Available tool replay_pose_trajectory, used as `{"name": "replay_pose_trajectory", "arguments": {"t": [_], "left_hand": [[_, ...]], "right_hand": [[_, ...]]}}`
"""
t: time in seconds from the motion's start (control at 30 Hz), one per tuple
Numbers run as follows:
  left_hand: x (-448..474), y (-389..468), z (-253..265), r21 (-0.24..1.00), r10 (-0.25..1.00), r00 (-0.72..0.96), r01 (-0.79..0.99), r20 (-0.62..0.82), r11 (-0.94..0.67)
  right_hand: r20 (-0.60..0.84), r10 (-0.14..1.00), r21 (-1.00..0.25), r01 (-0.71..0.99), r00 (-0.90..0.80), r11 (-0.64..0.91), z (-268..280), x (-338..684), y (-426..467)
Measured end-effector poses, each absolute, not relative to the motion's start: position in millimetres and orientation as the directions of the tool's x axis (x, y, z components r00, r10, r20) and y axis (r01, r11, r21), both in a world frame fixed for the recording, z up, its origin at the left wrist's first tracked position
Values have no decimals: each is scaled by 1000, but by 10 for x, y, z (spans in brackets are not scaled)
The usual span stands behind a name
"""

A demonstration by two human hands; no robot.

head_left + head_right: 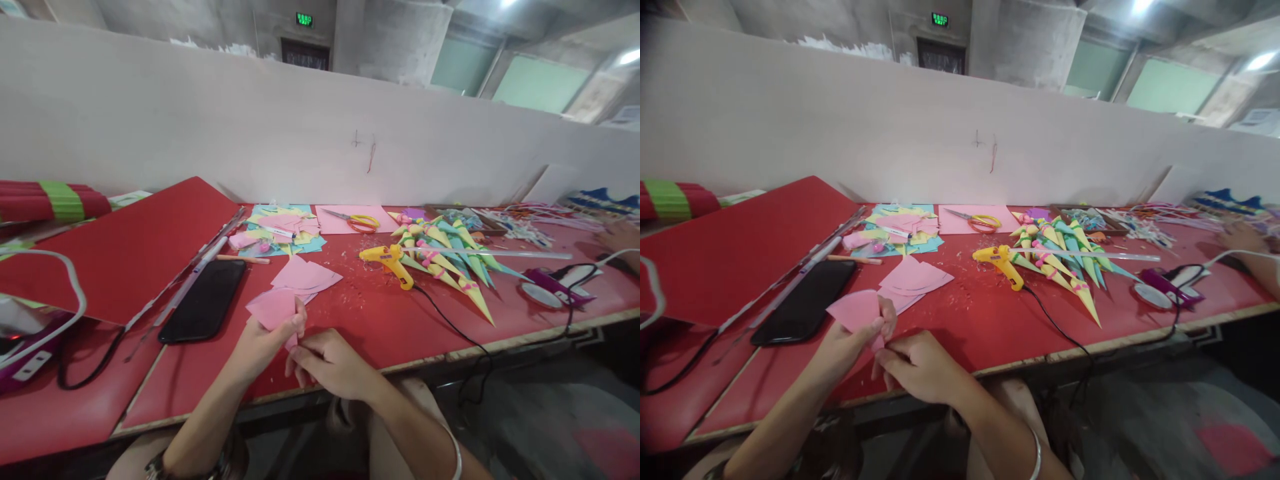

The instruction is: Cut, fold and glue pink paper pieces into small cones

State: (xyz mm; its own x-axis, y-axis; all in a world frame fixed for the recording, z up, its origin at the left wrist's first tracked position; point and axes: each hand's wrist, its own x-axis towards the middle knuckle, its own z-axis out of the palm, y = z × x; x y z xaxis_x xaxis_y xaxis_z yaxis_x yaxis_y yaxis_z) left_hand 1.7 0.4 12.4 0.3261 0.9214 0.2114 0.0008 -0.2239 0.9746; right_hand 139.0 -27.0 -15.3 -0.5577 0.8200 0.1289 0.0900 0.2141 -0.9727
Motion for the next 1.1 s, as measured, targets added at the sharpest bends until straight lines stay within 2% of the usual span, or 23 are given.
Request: {"name": "replay_pose_trajectory", "arguments": {"t": [0.13,0.4,0.67,0.83,0.93,1.03,1.1], "left_hand": [[1,17,121,975,935,278,-34,218,-218],[19,-4,123,974,945,243,6,220,-228],[11,45,84,972,964,127,-72,233,-225],[54,28,98,985,979,113,-10,172,-172],[126,25,94,993,990,89,40,110,-114],[186,34,74,981,986,43,103,161,-165],[201,30,60,979,986,62,128,155,-162]], "right_hand": [[132,821,-957,145,-556,252,-125,1398,-274],[158,820,-926,206,-550,317,-103,1421,-279],[170,831,-928,197,-529,315,-91,1432,-278],[174,879,-932,214,-444,293,-80,1413,-274],[170,869,-918,245,-465,311,-74,1397,-275],[159,852,-912,257,-499,321,-106,1378,-261],[136,862,-939,214,-489,269,-143,1367,-243]]}}
